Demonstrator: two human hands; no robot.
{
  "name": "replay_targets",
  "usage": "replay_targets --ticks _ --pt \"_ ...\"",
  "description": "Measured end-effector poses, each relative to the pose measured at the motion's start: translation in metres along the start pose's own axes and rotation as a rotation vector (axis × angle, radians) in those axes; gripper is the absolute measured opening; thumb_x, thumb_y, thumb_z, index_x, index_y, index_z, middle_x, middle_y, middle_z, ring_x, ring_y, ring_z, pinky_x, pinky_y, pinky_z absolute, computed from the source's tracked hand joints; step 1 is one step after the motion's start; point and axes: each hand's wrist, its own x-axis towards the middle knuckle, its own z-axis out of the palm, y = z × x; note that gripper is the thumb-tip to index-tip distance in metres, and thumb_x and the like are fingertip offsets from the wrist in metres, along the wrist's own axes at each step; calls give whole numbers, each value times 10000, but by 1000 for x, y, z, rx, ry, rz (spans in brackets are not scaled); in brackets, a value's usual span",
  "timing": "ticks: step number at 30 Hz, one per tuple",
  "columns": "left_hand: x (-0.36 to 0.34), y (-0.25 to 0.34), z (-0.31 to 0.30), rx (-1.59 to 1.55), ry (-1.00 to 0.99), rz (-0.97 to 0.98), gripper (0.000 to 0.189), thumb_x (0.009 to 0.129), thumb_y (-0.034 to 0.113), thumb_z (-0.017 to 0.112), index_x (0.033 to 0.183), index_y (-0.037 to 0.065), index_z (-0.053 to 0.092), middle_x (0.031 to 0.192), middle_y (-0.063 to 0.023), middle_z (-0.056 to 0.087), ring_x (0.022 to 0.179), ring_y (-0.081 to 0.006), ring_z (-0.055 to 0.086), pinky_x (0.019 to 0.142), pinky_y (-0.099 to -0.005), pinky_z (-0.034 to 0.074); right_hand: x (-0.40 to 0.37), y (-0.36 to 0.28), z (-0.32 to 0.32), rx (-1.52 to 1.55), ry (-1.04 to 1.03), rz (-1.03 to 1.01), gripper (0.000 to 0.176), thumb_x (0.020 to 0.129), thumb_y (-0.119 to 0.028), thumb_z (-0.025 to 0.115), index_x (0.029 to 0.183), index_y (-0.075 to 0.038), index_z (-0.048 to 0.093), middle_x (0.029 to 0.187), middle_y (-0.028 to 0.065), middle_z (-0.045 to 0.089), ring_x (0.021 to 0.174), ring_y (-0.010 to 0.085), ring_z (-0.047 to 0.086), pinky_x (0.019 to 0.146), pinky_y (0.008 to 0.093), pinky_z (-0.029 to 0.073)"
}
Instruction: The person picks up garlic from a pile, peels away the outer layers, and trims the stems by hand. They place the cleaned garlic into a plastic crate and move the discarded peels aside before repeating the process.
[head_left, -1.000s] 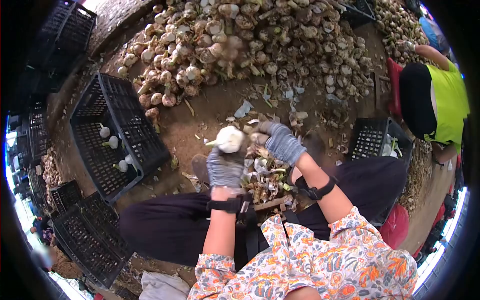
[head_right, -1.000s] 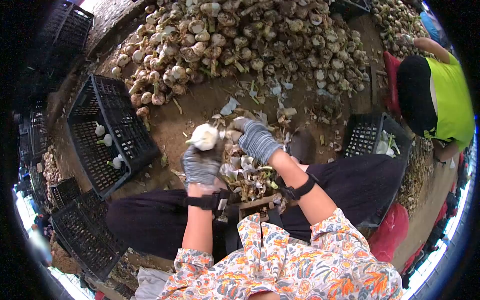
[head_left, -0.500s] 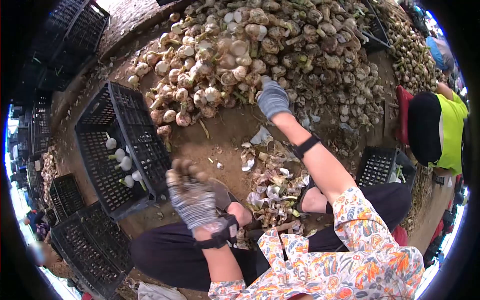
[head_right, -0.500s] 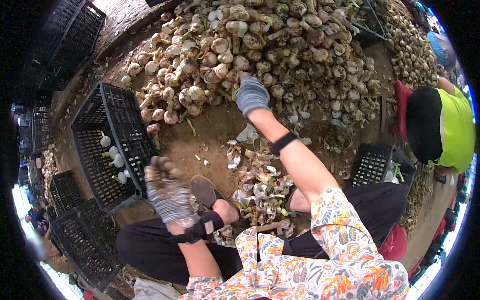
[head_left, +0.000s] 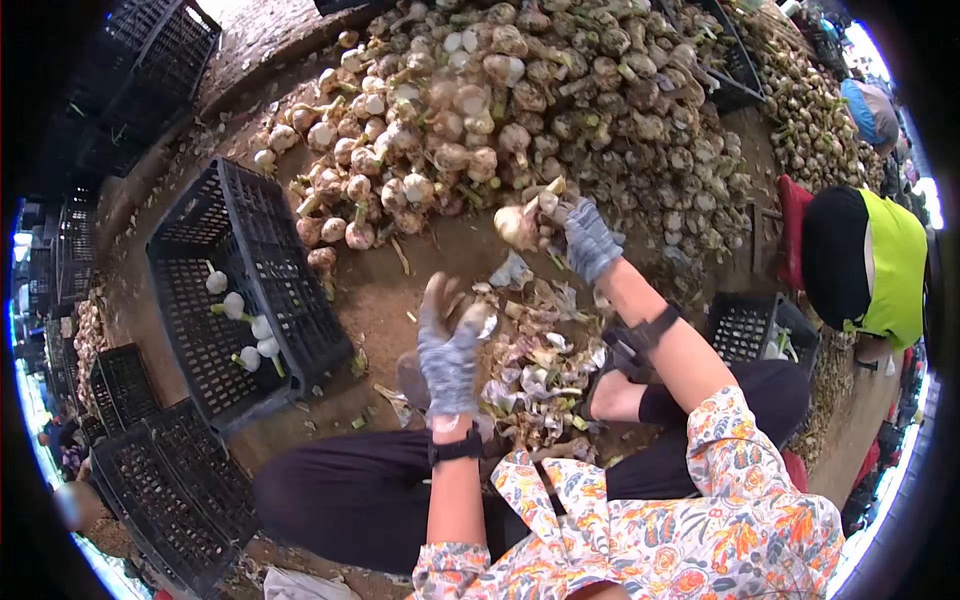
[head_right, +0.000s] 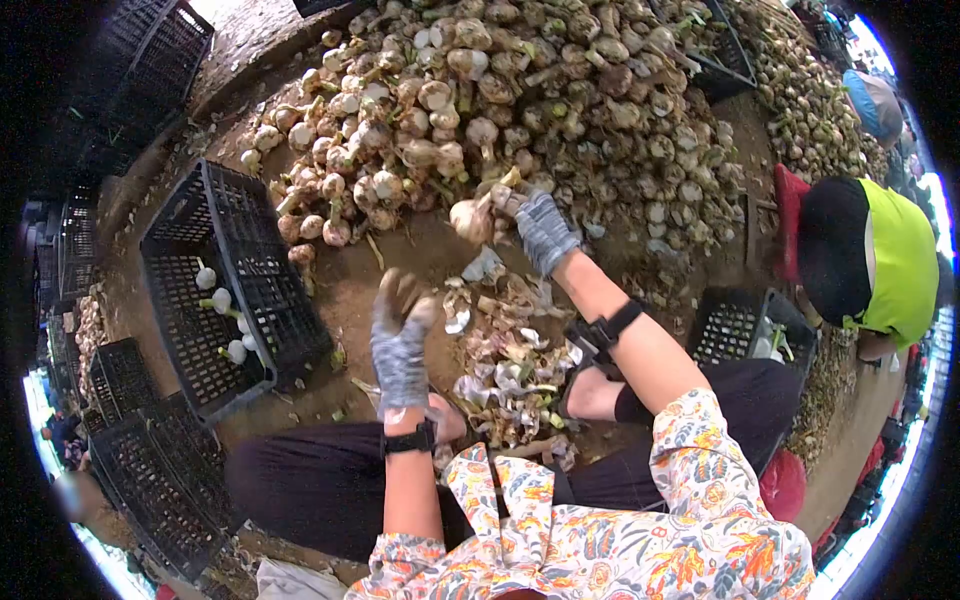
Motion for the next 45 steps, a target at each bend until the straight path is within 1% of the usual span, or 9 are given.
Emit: replay_targets --ticks 5,12,21,28,31,35,37,40,45 --pt "-23 -10 32 -47 -420 -18 739 710 37 721 1337 41 330 1287 -96 430 1165 -195 433 950 -314 404 -95 -17 16 247 -133 201 324 884 -303 548 1042 -26 603 883 7 611 724 60 539 613 196 453" --pt "-54 -24 45 131 -491 166 656 715 -39 683 1297 36 390 1267 -87 459 1138 -182 458 970 -307 387 -121 14 -16 -556 32 -150 335 834 -250 614 1012 32 582 914 104 619 835 151 585 720 287 480" --pt "-66 -22 46 49 -514 -19 681 692 -41 703 1297 34 399 1222 -82 497 1092 -179 497 936 -316 419 -155 -19 -24 -337 -84 -141 327 808 -229 631 984 42 586 870 116 640 782 150 586 707 290 483" --pt "-68 -22 50 -152 -339 -408 608 843 563 466 1158 44 506 948 -80 595 685 -148 583 531 -258 492 -176 -12 -24 -542 -119 -208 303 781 -159 623 1013 31 575 888 136 632 798 193 598 716 307 485" --pt "-52 -42 49 -54 -62 -554 535 844 605 416 928 111 604 686 -13 602 534 -122 555 444 -229 441 -182 5 -23 -784 -128 -412 344 721 -156 687 1002 16 586 935 216 607 864 353 596 739 383 486" --pt "-39 -26 35 336 -101 -823 574 862 589 394 890 60 614 627 -44 591 478 -162 549 457 -287 479 -191 13 -19 -482 -159 -207 281 784 -94 629 1036 17 574 902 139 617 807 237 607 736 311 480" --pt "-52 -24 45 308 -109 -582 496 899 493 416 976 39 600 752 -71 612 580 -179 578 569 -317 508 -192 12 -16 -208 -159 60 295 798 -100 625 1059 22 562 922 128 623 827 217 606 744 303 481" --pt "-74 -27 53 575 -199 487 285 883 176 544 1097 -11 536 1036 -101 525 949 -196 522 824 -292 433 -195 19 -14 -495 112 -256 420 797 -98 617 1173 0 459 985 109 590 866 192 559 779 296 463" --pt "-69 -38 42 616 -406 223 331 796 197 678 1020 -29 585 1091 -78 486 952 -136 516 814 -254 440 -196 33 -14 -283 151 -258 367 806 -94 587 1141 10 481 989 112 596 854 180 573 798 282 455"
